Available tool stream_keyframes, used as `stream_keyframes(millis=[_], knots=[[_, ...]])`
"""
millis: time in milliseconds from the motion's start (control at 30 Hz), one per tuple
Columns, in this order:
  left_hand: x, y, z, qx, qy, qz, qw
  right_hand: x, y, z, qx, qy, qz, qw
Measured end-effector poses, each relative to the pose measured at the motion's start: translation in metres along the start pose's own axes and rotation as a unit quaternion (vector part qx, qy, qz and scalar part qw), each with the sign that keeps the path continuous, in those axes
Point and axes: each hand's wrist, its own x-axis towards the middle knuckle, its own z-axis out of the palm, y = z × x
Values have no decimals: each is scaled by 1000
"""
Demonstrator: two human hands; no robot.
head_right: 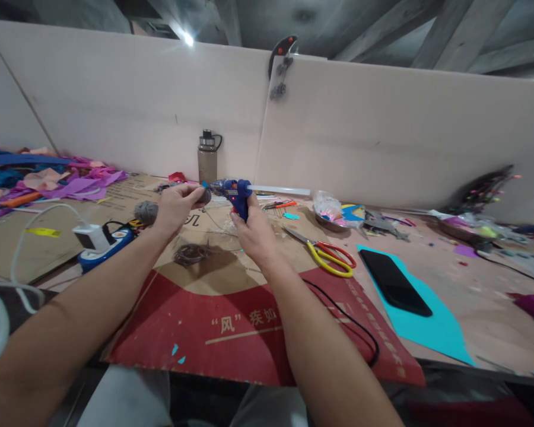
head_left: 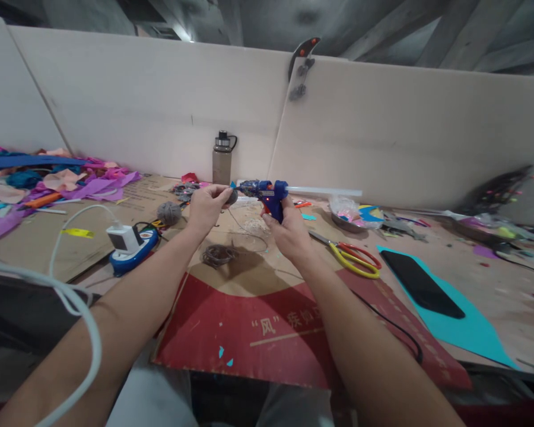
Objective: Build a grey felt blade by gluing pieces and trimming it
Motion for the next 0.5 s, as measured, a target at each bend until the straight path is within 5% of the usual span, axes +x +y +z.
stream_keyframes(millis=[500], knots=[[0,2,1,-43,-7,-7,999,1,-3,-2,-6,9,6,1000]])
